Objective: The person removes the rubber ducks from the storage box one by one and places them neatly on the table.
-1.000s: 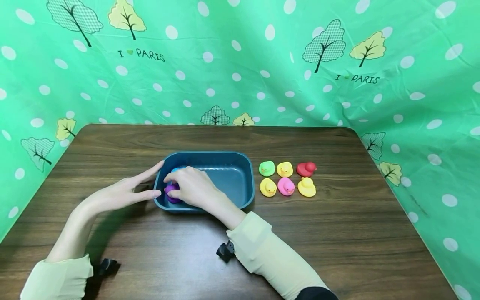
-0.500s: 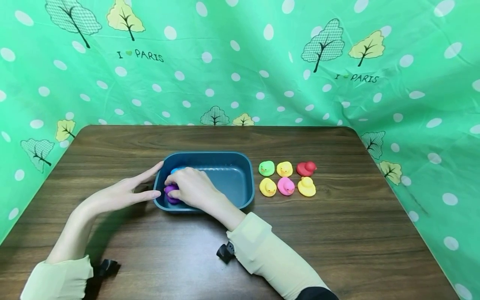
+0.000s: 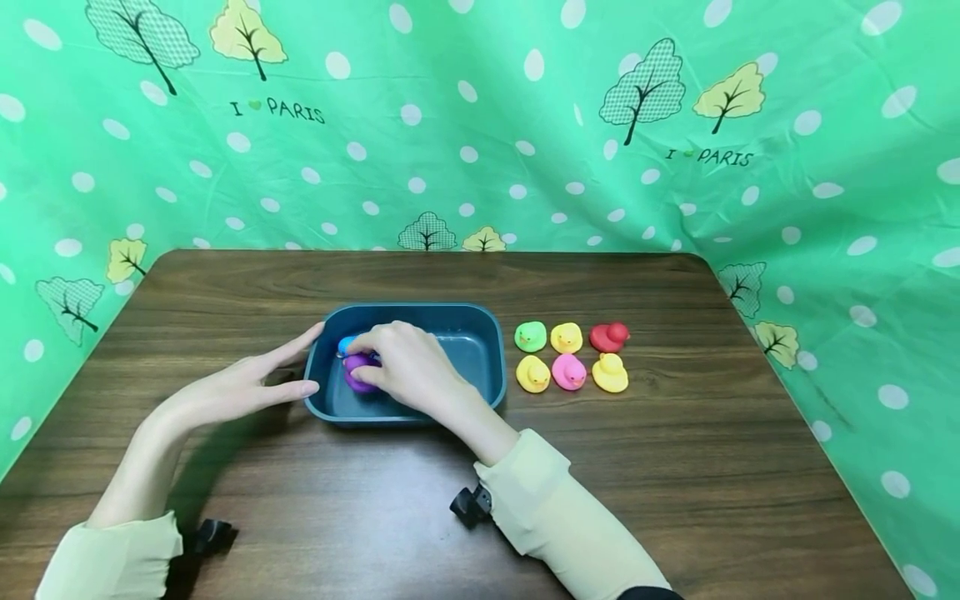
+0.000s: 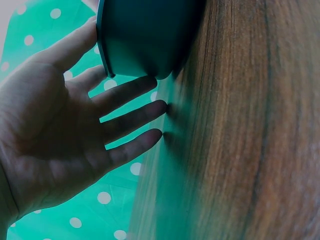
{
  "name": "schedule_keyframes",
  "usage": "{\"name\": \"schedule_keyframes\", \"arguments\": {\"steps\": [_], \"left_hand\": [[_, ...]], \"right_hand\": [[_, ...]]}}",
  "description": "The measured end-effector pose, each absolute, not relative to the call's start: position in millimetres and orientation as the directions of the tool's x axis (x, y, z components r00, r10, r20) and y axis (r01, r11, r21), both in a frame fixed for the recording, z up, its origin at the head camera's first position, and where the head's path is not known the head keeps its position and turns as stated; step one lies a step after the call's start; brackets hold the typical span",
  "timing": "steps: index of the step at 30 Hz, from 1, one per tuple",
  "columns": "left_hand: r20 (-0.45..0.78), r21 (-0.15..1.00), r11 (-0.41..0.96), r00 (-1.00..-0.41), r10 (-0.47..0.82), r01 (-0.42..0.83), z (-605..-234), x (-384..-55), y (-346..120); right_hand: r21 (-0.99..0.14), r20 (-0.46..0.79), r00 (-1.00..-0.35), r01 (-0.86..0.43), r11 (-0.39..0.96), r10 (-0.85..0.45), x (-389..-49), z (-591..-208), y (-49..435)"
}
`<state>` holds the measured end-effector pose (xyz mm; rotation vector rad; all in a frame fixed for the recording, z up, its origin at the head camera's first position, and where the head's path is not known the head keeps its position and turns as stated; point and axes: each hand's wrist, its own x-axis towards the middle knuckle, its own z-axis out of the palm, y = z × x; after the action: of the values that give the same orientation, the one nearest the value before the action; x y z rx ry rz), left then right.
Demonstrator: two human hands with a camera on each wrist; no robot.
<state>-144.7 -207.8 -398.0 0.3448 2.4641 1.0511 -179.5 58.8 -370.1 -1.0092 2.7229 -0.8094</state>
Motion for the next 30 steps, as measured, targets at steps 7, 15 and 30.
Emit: {"name": "schedule_keyframes", "arguments": {"steps": [7, 15, 30], "left_hand": [[-0.303, 0.731, 0.681, -0.873, 0.382, 0.044, -397, -145, -207], [-0.295, 0.727, 0.684, -0.871, 0.392, 0.061, -396, -143, -208], [-0.306, 0.743, 0.668, -0.868, 0.391, 0.039, -396, -145, -208]], "right_hand": [[-0.533, 0.138, -0.813, -0.542, 0.649, -0.566, -180, -362, 88], [-0.573, 0.216, -0.838, -0.524, 0.63, -0.5, -176, -351, 123], [-0.552, 0.319, -0.869, -0.494, 0.672, -0.377, -162, -336, 174]]}}
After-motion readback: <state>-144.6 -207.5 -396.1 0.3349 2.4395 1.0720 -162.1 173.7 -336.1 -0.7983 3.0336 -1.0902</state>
